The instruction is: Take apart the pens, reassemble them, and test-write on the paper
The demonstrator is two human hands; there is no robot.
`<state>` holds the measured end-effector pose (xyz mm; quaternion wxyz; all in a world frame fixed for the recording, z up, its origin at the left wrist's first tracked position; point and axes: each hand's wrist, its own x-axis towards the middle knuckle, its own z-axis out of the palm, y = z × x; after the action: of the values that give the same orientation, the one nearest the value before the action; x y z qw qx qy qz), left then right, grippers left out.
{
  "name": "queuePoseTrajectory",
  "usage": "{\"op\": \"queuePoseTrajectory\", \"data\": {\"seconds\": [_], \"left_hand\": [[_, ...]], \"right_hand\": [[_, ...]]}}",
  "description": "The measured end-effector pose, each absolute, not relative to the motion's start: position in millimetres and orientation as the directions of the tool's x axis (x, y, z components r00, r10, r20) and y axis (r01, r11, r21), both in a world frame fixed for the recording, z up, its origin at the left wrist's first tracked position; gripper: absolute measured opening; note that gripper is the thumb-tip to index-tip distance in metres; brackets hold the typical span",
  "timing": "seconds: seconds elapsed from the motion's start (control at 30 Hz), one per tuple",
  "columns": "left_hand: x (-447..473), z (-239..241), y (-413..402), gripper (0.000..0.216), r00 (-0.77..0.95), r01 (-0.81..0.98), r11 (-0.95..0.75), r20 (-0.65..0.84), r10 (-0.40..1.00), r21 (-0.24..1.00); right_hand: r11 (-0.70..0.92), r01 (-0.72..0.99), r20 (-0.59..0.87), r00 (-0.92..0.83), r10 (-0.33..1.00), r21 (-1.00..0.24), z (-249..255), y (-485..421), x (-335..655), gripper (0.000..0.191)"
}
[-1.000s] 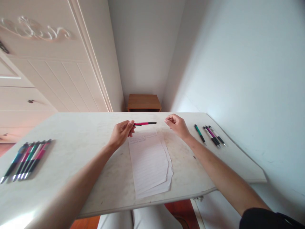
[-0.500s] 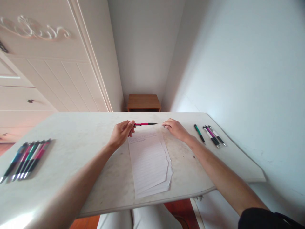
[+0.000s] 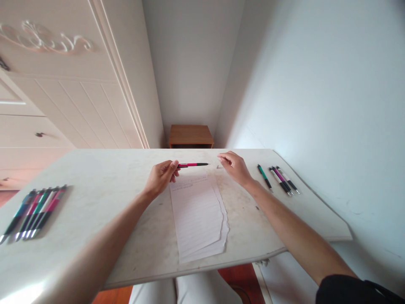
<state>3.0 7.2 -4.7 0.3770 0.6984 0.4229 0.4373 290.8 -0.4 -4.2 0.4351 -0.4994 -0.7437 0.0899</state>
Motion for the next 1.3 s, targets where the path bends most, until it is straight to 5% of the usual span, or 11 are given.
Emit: {"op": "queuePoseTrajectory", "data": {"seconds": [0.23, 0.4, 0.77, 1.1, 1.3], "left_hand": [[3.2, -6.7, 5.5, 0.051, 0.32, 0.245, -0.363, 0.279, 0.905, 0.899], [3.8, -8.3, 4.5, 0.05, 0.344, 0.265, -0.38, 0.281, 0.896, 0.886], [3.8, -9.0, 4.9, 0.05, 0.342, 0.295, -0.391, 0.286, 0.895, 0.872], [7.2, -7.7, 3.7, 0.045, 0.287, 0.295, -0.453, 0.374, 0.882, 0.841], [5.9, -10.0, 6.7, 0.017, 0.312, 0.356, -0.596, 0.509, 0.802, 0.72]], "right_hand": [[0.463, 0.389, 0.406, -0.225, 0.886, -0.796, -3.9, -10.4, 271.8, 0.043], [0.354, 0.283, 0.276, -0.28, 0.919, -0.892, -11.2, -15.3, 260.0, 0.038], [0.209, 0.161, 0.156, -0.288, 0.945, -0.965, -7.9, -15.6, 257.9, 0.04], [0.194, 0.245, 0.153, -0.174, 0.973, -0.95, -8.0, -16.4, 257.6, 0.046], [0.151, 0.169, 0.122, -0.174, 0.977, -0.974, -7.0, -17.4, 256.3, 0.043]]}}
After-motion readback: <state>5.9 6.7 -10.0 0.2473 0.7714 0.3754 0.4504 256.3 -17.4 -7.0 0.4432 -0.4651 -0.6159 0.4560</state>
